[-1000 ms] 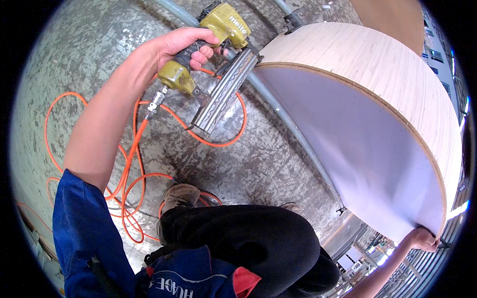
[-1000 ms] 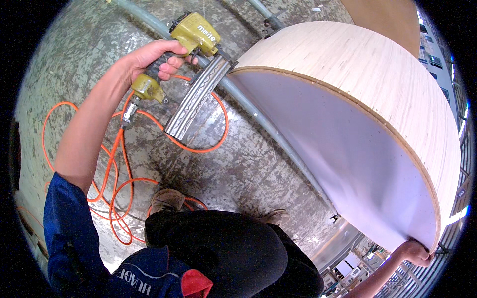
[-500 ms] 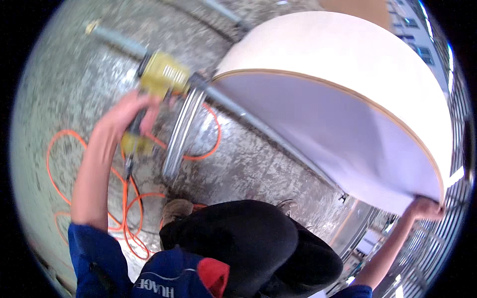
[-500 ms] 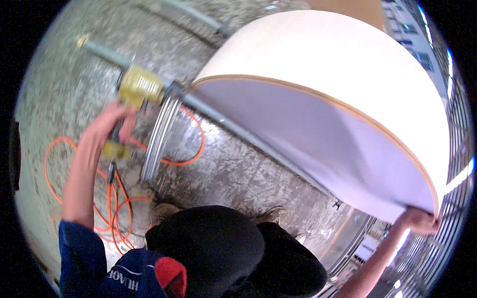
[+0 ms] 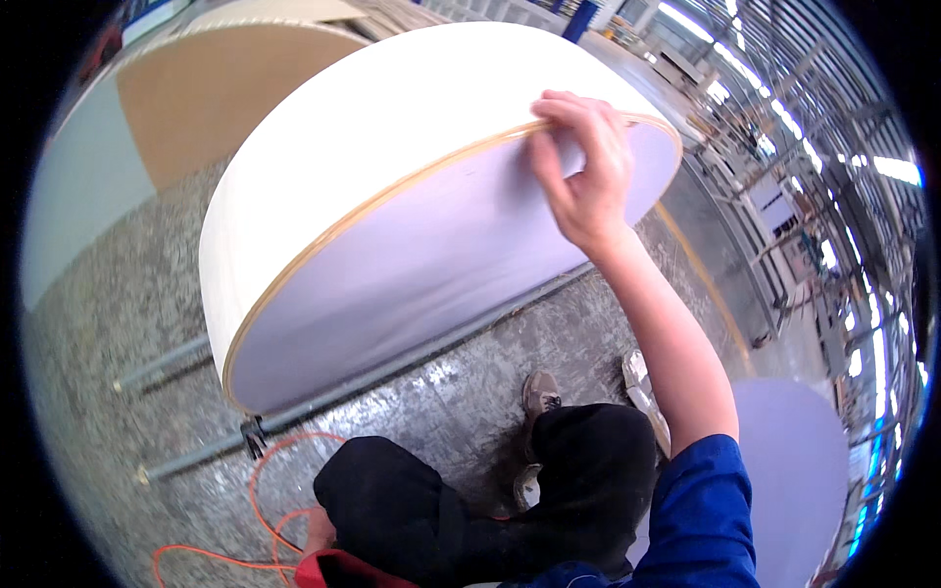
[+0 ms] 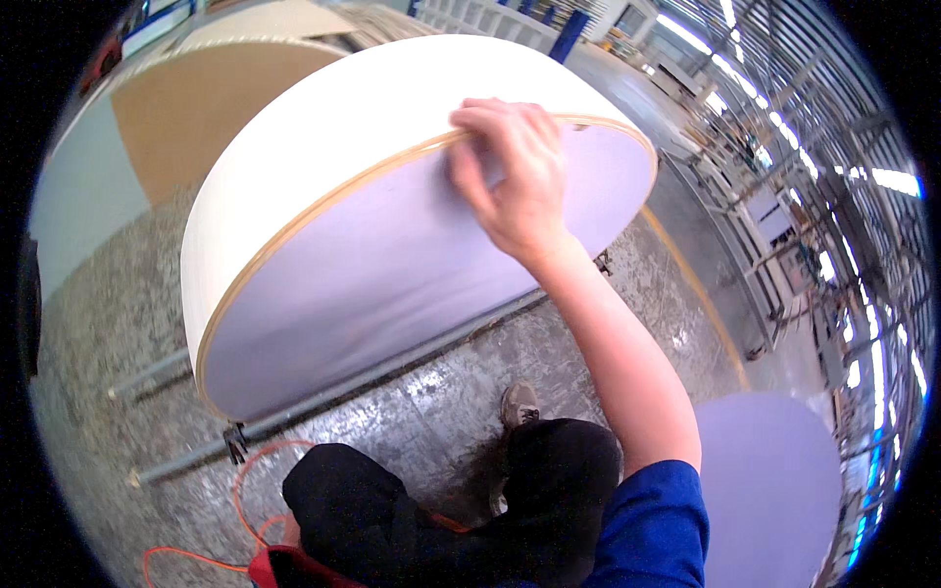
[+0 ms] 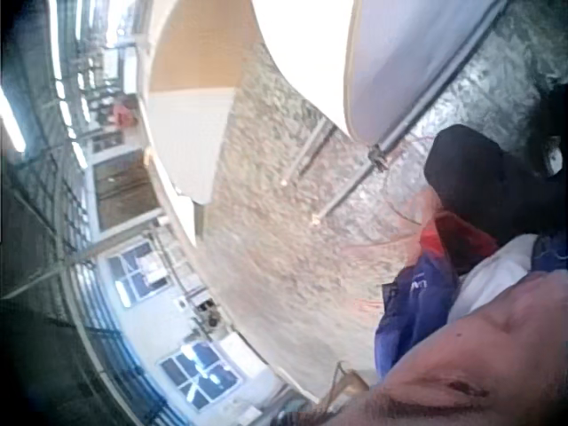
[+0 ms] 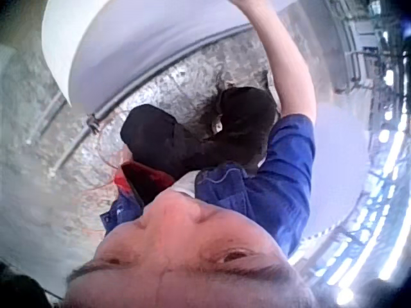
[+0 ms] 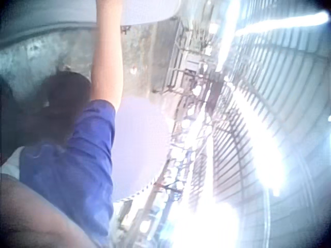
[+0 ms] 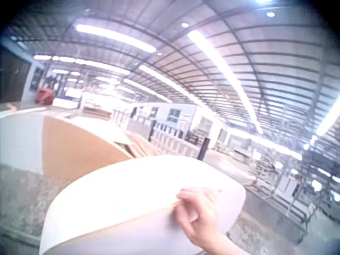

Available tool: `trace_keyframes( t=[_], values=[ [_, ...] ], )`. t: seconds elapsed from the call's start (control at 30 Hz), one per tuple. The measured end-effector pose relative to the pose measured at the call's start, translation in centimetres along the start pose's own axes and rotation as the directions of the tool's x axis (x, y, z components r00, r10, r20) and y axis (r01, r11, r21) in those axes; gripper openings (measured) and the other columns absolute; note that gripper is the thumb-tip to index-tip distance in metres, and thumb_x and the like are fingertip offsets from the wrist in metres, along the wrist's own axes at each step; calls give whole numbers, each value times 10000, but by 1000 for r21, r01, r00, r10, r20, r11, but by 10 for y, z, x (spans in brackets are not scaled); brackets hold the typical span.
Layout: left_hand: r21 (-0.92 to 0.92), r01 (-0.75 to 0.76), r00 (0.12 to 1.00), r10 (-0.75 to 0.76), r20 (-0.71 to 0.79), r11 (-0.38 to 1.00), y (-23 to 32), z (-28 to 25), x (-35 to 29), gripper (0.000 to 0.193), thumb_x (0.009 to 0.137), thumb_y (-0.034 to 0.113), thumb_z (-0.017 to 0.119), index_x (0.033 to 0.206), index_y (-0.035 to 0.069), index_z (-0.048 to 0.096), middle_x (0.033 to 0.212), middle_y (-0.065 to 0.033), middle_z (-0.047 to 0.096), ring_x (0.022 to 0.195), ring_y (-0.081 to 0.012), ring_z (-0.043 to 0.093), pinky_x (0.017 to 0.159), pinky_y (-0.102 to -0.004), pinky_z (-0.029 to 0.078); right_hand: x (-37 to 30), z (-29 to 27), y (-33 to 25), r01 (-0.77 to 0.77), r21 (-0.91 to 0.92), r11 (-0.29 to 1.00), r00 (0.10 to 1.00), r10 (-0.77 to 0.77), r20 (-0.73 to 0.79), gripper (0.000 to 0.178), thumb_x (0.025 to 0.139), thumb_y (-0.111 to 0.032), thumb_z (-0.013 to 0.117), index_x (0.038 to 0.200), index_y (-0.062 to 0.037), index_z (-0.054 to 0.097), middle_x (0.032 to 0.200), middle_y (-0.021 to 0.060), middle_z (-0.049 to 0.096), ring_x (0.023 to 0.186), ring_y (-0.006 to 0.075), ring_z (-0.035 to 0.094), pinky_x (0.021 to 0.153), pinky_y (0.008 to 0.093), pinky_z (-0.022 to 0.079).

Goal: The person uses a pneumatic nail gun to attach a curved wooden veneer strip to the edge of a large, curved wooden panel. They hold the veneer in place with one hand while firing the nail gun with the other, working along the perimeter of the panel in a workshop setting.

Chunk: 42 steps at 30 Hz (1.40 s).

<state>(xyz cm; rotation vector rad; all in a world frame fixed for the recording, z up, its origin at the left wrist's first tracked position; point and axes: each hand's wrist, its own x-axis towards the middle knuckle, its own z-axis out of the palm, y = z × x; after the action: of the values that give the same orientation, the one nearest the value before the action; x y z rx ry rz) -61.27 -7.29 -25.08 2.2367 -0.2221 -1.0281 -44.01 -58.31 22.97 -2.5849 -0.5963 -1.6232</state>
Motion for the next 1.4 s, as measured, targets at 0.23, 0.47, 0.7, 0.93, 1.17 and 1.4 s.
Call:
trace_keyframes(
  t=[0.23, 0.47, 0.7, 0.93, 1.17, 1.4],
  values=[
    [211, 102, 980, -134, 145, 972, 30, -8, 35, 407, 849, 336, 731, 1027, -28, 706, 983, -282, 718, 1021, -444, 690, 843, -516, 561, -20, -49, 72, -57, -137, 989, 998, 61, 25, 652, 770, -350, 875, 1299, -62, 625, 1327, 169, 638, 1259, 336, 599, 1122, 478, 412],
    [401, 228, 948, -296, 116, 887, 84, -38, 31, 429, 854, 368, 725, 1038, -20, 711, 1005, -276, 722, 1036, -434, 691, 861, -516, 562, -61, -70, 196, -356, -93, 930, 928, 363, 85, 809, 721, -518, 888, 1301, -25, 613, 1304, 197, 648, 1241, 357, 595, 1099, 493, 428],
    [551, 265, 943, -333, 25, 791, 202, -76, 15, 452, 859, 399, 719, 1048, -12, 716, 1027, -269, 726, 1050, -425, 691, 879, -515, 564, -58, -71, 209, -366, 32, 930, 929, 363, 75, 743, 656, -501, 906, 1208, -59, 678, 1199, 136, 704, 1124, 338, 648, 1011, 471, 470],
    [501, 325, 934, -354, -39, 802, 366, -83, -11, 440, 854, 351, 723, 1149, 31, 656, 1087, -260, 718, 1015, -459, 690, 887, -545, 556, -50, -82, 219, -504, 103, 858, 852, 474, 222, 629, 678, -421, 900, 1184, -89, 732, 1167, 85, 729, 1096, 292, 674, 1010, 431, 484],
    [482, 306, 926, -374, 50, 821, 444, -67, -101, 412, 829, 303, 734, 1108, 11, 653, 1021, -263, 717, 985, -448, 692, 854, -550, 558, -30, -104, 238, -685, 318, 655, 709, 501, 496, 405, 731, -167, 879, 1100, -86, 732, 1158, 85, 737, 1148, 293, 690, 1030, 430, 492],
    [244, 543, 830, -558, -12, 803, 501, -48, -155, 335, 849, 274, 731, 1017, -7, 656, 903, -238, 719, 857, -406, 713, 738, -500, 578, 15, -91, 373, -876, 320, 360, 480, 591, 648, 334, 917, 14, 620, 1248, 17, 669, 1289, 198, 691, 1322, 346, 595, 1139, 448, 434]
  ],
)
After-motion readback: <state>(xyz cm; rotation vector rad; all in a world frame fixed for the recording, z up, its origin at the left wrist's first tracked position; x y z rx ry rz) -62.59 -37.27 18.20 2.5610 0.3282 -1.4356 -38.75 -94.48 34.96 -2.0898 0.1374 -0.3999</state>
